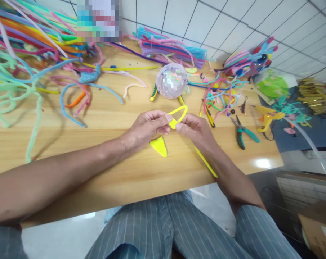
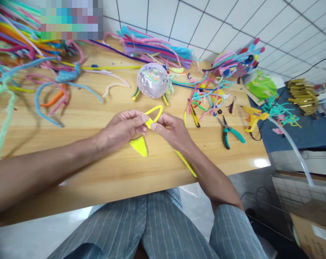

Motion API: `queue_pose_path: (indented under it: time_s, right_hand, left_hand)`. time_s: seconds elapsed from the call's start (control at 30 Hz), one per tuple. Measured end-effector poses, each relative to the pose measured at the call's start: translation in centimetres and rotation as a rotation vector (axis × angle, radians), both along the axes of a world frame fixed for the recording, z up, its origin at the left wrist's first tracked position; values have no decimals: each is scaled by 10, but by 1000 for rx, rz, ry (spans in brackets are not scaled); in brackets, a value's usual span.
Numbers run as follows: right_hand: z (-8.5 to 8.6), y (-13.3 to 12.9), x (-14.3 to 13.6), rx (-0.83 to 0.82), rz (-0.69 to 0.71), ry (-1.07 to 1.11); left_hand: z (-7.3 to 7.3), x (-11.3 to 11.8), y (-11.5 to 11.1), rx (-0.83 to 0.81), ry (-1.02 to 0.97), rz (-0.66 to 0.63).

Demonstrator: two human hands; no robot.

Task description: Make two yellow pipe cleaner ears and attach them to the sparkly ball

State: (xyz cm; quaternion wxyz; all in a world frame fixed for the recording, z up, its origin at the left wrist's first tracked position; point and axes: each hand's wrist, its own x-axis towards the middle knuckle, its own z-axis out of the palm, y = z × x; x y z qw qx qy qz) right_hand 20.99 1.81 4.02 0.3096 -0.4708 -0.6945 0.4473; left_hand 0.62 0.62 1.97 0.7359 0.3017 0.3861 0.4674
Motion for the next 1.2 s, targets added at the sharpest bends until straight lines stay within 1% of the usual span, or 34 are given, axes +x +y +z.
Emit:
queue_pose_path:
  time_s: [0.07,0.1,0.17,0.2,0.27,0.3,0.37,0.43,0.6,0.67,0.77,0.8,0.83,0.9,1.0,1.1,1.2]
  right_hand:
    - [3,2,6,34,-21,15]
    - [4,4,9,95,-55,8]
    - [5,8,14,303,-117,-32]
    - [4,9,16,421,-121,-68]
    - [2,12,19,607,-54,-150]
    - [0,13,19,663,0,-189]
    - [-4,15,19,718,93,-245]
    - [-7,17,19,736,142,-257]
    - [-6,17,16,696,139,-218]
    - [-5,15,14,645,114,-166]
    - [-4,11,11,458,14,-73]
    - [-4,10,10,386,-27,-54]
    - [-5,9,9,323,-61,-43]
    - [-7,8,6,235,-100,-36]
    - [-7,8,1,171,-80,-16]
    - [-6,7,-3,131,-50,15]
    - [-5,7,-4,127,-55,49]
  left_hand:
    - [2,0,0,-47,-31,-11]
    - [3,0,0,-64,-39,-16]
    - [5,1,0,-89,-45,-24]
    - [6,1,0,-98,-49,-26]
    - [7,1,0,-115,-57,-32]
    - [7,1,0,-125,-64,-36]
    - [8,2,0,-145,-77,-48]
    - [8,2,0,-160,-89,-63]
    - [4,4,-1,-146,-92,-97]
    - [2,5,-2,-89,-44,-58]
    - [1,5,-4,79,84,54]
    - [2,5,-5,143,120,71]
    - [2,5,-6,197,142,66]
    - [3,5,-7,263,148,11]
    - [1,5,-9,271,151,-58]
    - [-1,4,-9,252,232,-47]
    - [-1,3,-8,251,284,-39]
